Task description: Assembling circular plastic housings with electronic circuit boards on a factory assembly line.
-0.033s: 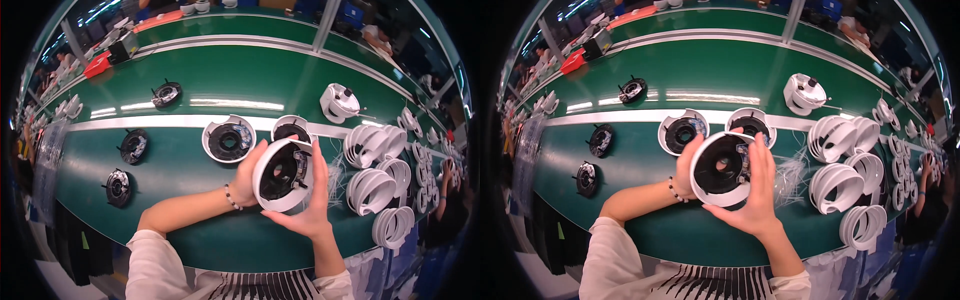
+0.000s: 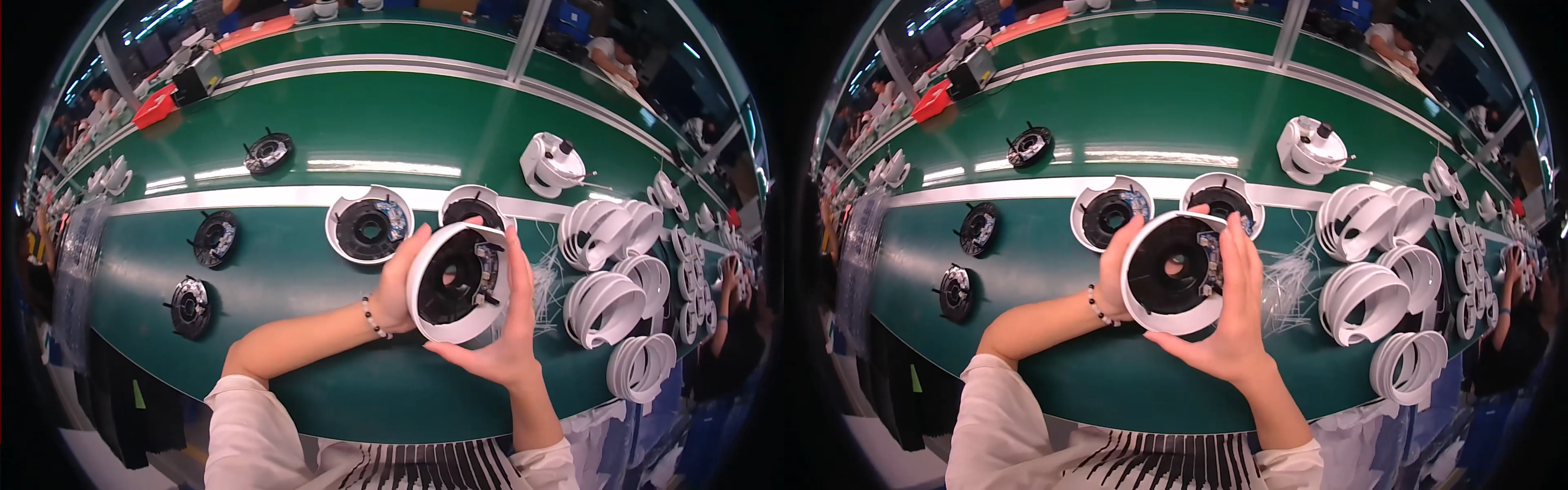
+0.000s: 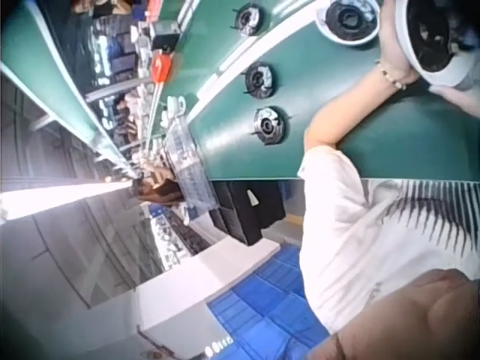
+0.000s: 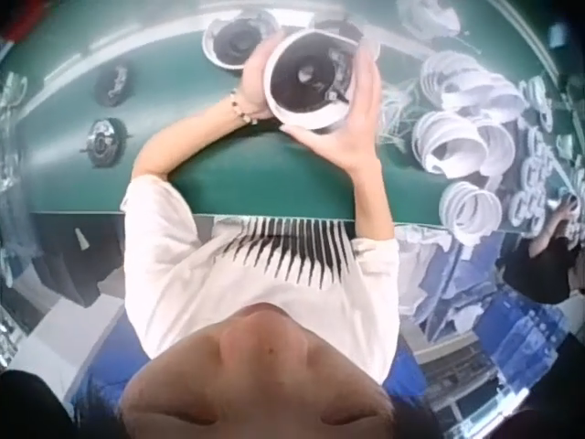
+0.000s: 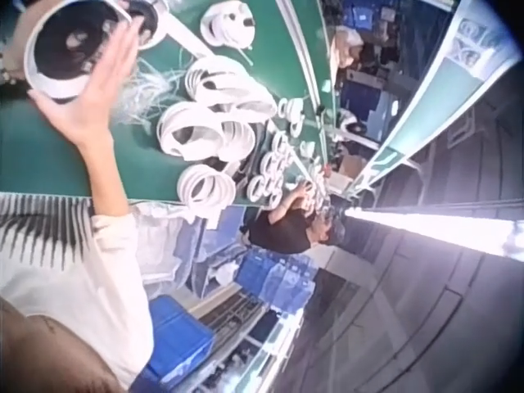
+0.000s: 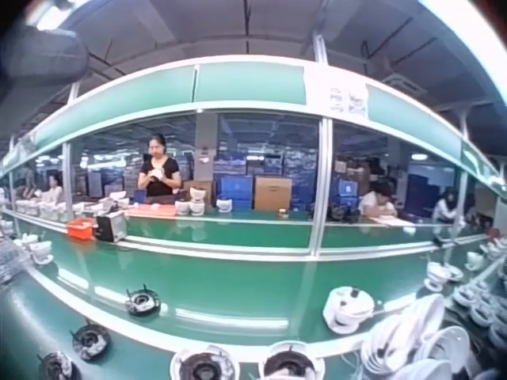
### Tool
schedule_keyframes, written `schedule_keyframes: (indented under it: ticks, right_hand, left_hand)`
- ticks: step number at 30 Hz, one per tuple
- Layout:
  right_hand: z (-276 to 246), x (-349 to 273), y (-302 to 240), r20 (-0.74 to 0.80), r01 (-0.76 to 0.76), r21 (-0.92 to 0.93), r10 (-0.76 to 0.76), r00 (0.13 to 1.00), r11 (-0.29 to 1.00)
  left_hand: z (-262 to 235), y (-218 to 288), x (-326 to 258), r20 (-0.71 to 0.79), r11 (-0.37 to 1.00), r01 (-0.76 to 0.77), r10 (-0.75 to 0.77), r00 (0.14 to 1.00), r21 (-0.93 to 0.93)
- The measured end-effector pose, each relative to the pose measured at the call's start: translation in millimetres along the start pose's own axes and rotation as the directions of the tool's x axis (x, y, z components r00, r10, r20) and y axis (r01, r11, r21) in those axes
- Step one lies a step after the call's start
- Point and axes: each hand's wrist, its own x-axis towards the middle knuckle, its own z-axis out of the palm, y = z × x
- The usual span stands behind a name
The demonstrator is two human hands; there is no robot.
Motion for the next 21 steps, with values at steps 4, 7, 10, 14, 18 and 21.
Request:
schedule_keyframes:
  ticks: [4,7,10,14,18,21]
  right_hand:
    - [-6,-4,-2,0.014,-0.047,-0.058,0.048,0.999,0.997]
    - [-7,-5,-2,0.039,-0.060,-0.135,0.066,0.997,0.989]
    - [-7,-4,-3,0.064,-0.046,-0.141,0.056,0.996,0.989]
    - [-5,-2,0,0.073,-0.064,-0.135,0.074,0.995,0.989]
    - [10,-5,2,-0.078,-0.134,-0.085,0.128,0.989,0.987]
    - [14,-7,-3,-0.196,-0.137,-0.126,0.110,0.974,0.983]
  left_hand:
    - [5,-6,1,0.010,0.999,0.030,-0.030,1.000,0.018]
    - [-4,-3,-3,-0.011,0.977,0.108,-0.108,0.994,0.184]
    - [-5,3,-7,-0.064,0.937,0.195,-0.184,0.981,0.291]
    - [-17,3,-13,0.029,0.963,0.101,-0.111,0.993,0.248]
    - [-6,-1,-10,-0.030,0.997,0.052,-0.051,0.998,0.054]
    - [5,-3,-6,-0.037,0.997,0.005,-0.002,0.999,0.077]
